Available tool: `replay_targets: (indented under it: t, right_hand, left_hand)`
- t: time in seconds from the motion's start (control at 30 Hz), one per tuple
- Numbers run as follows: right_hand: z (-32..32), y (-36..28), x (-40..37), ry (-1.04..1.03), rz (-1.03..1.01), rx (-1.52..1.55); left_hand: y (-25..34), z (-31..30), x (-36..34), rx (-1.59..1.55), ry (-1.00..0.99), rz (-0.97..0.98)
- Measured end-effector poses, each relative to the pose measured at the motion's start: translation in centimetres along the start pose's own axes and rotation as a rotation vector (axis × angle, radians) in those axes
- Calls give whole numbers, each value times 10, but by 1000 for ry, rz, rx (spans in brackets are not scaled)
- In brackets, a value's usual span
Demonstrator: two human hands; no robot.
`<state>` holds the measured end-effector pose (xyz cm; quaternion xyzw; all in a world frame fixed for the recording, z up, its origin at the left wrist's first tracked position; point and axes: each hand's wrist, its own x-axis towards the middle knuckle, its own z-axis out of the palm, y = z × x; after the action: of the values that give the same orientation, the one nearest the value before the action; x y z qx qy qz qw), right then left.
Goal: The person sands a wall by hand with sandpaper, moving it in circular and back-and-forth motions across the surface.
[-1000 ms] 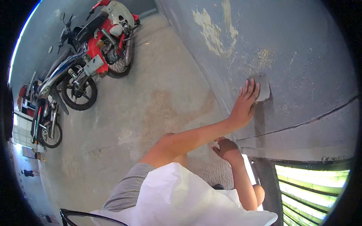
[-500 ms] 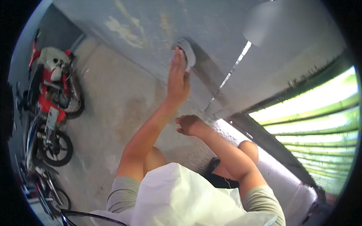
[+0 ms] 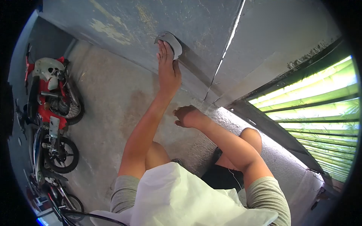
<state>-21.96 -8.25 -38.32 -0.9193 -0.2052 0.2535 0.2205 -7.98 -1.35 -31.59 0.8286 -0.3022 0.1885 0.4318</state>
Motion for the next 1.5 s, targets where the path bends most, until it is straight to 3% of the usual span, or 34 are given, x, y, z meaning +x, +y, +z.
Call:
replay_targets:
  t: [0.27,0.33,0.47,0.57,0.77,0.83,1.0,1.07,1.2,1.27,1.5]
  right_hand:
    - [4,10,0,38,-17,11]
    - [-1,9,-1,20,-22,11]
    - [-1,10,3,11,-17,-9]
    - [-14,2,3,-24,-2,-5]
    - [-2,13,-19,182,37,-55]
    - [-1,17,-37,222,84,-33]
    - [-11,11,-106,225,274,24]
    - [-13,5,-135,168,427,74]
    - [-10,-25,-184,309,523,67]
    - [-27,-55,-201,257,604,123]
    - [-55,-118,-241,430,546,183]
  left_hand:
    - [4,2,-3,-96,45,-35]
    - [6,-2,-4,-8,9,67]
    - [3,-3,-6,66,-49,64]
    - [3,3,-14,59,-49,17]
    - [6,23,-19,-175,18,-158]
    - [12,31,-14,-233,54,-306]
    - [22,48,-10,-313,121,-395]
    - [22,48,-10,-337,125,-392]
    - [19,50,-12,-355,126,-351]
    - [15,51,-11,-362,110,-332]
    - [14,53,-10,-286,144,-310]
